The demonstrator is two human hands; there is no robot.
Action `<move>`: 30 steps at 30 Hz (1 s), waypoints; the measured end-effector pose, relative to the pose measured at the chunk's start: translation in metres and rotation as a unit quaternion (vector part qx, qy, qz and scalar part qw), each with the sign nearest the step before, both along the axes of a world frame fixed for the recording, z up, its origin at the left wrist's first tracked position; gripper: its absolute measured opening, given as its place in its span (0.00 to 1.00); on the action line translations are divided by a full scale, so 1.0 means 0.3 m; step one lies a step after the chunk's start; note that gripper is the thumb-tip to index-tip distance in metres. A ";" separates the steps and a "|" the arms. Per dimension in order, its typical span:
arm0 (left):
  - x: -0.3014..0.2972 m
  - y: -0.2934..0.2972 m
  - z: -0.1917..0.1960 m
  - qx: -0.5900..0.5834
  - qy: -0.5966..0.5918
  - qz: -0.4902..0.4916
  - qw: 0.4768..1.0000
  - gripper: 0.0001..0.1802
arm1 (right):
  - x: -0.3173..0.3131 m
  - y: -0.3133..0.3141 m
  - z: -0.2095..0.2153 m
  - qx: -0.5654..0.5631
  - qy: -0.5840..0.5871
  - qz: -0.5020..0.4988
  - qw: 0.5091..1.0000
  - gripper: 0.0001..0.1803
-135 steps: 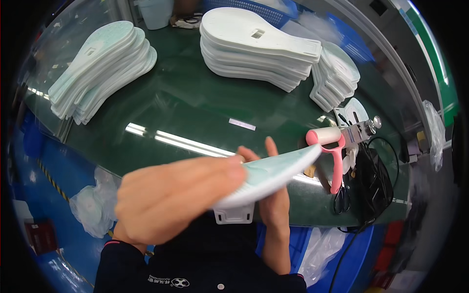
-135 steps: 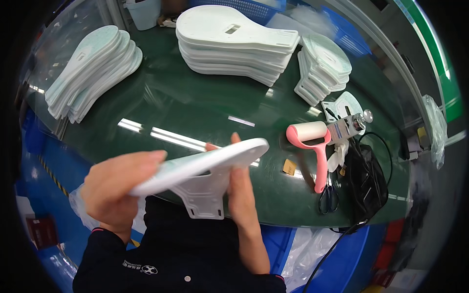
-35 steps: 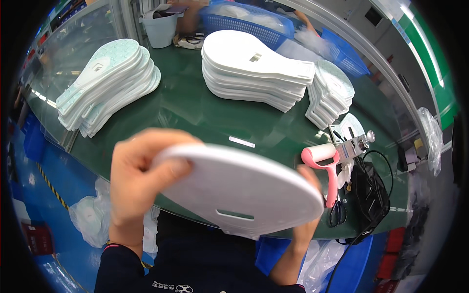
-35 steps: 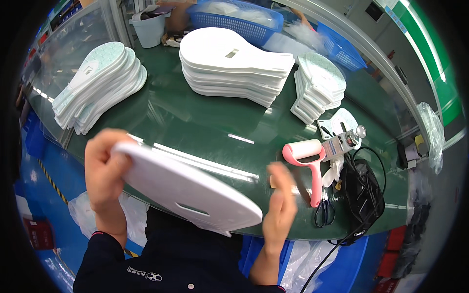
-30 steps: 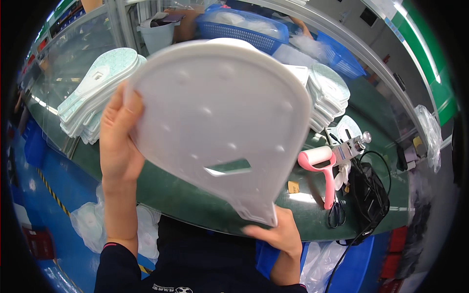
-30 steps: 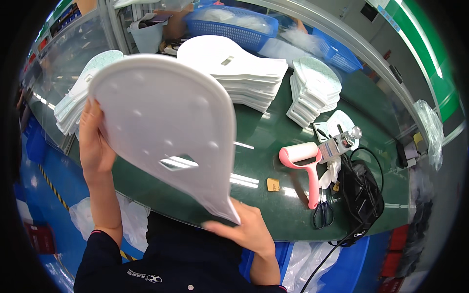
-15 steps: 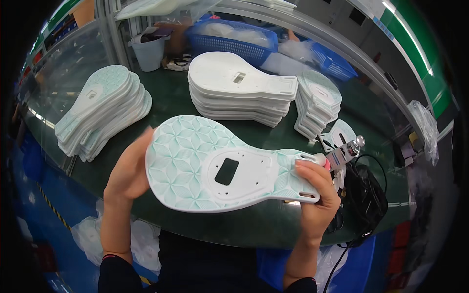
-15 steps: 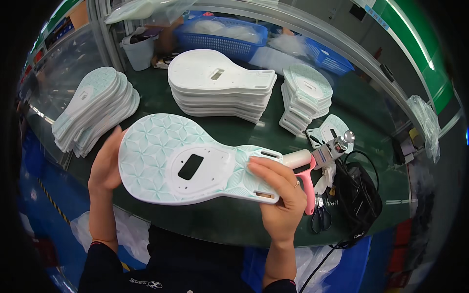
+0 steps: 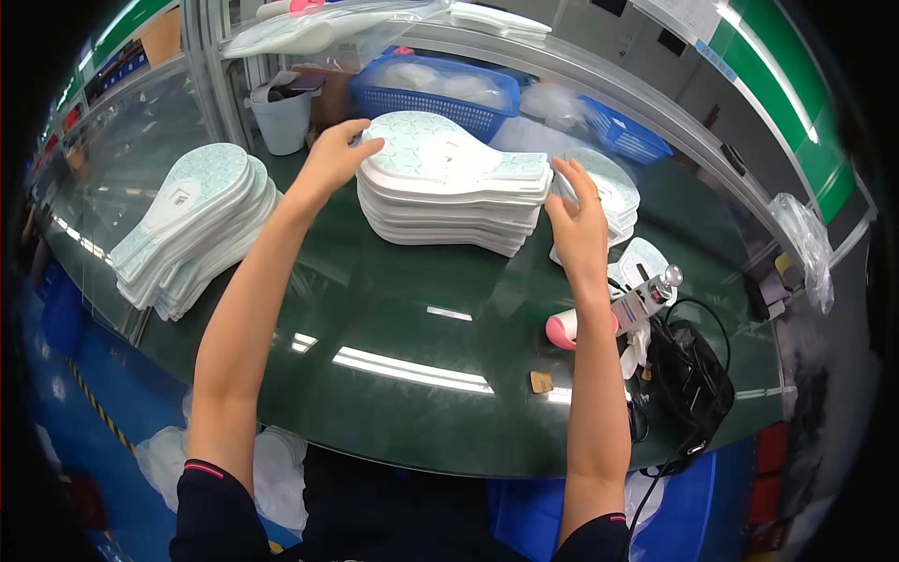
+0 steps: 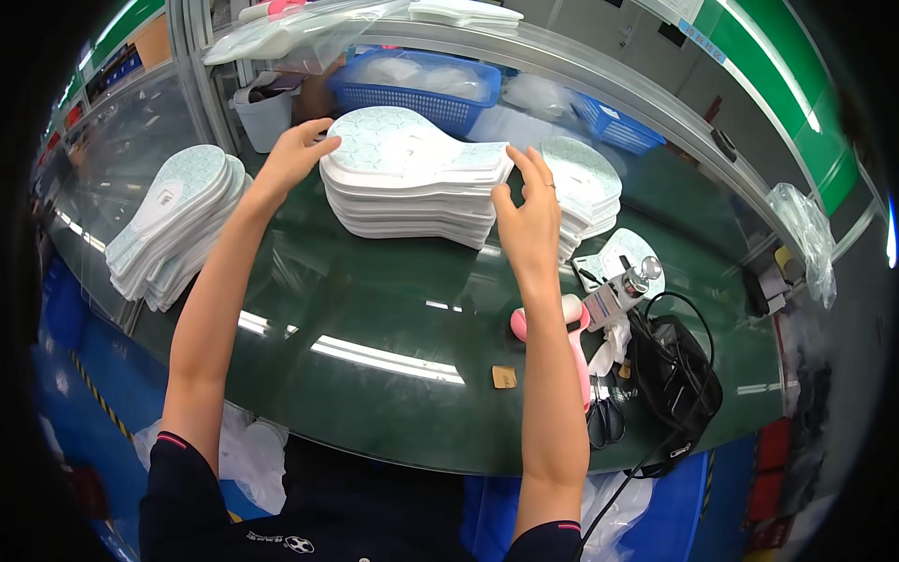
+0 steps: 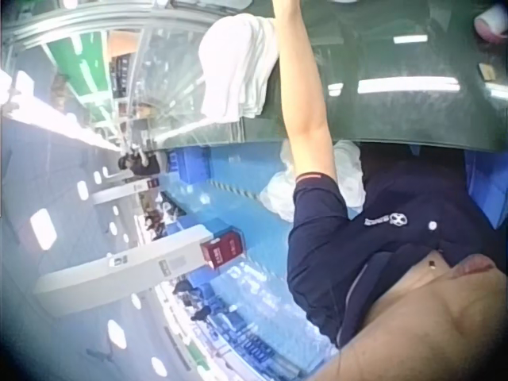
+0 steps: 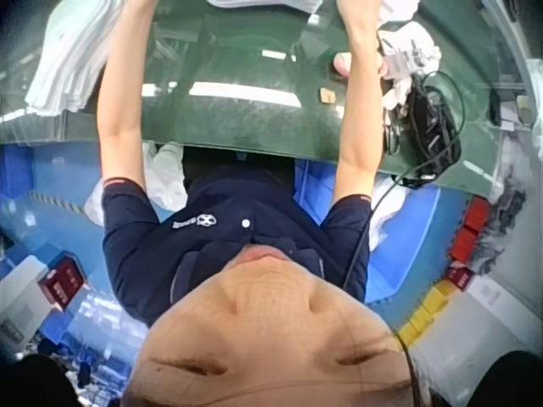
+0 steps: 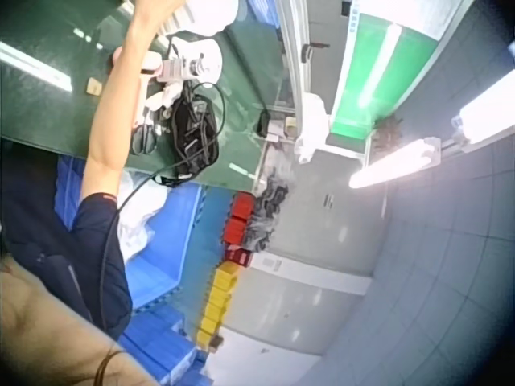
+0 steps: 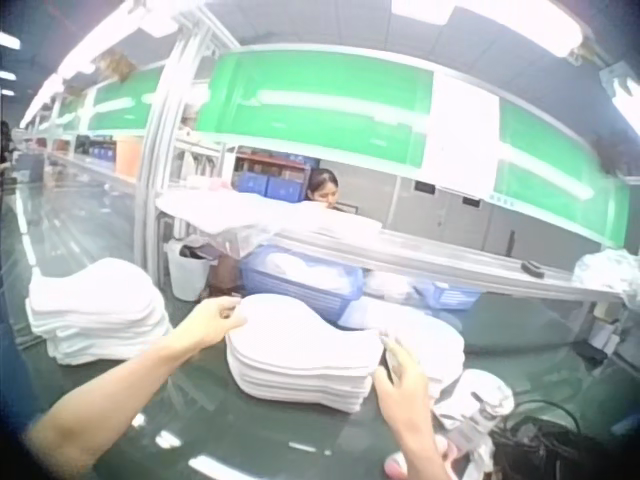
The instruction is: The person handles white plastic shoe insoles, inspecting them and removing excess material. They use a small abrasive block to rub the edges and a pink lint roller to clean the surface. Finally, they use scissors to trim the edges of the insoles.
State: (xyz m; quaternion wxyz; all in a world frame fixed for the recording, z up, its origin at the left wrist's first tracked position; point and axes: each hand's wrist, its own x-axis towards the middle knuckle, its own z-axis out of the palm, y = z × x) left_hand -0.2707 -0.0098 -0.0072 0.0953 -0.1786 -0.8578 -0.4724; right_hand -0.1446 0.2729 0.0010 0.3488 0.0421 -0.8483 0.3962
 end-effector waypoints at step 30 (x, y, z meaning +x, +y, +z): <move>-0.010 0.134 0.034 0.334 -0.111 -0.066 0.934 0.21 | -0.172 0.033 0.008 -0.144 -0.014 -0.046 0.988 0.19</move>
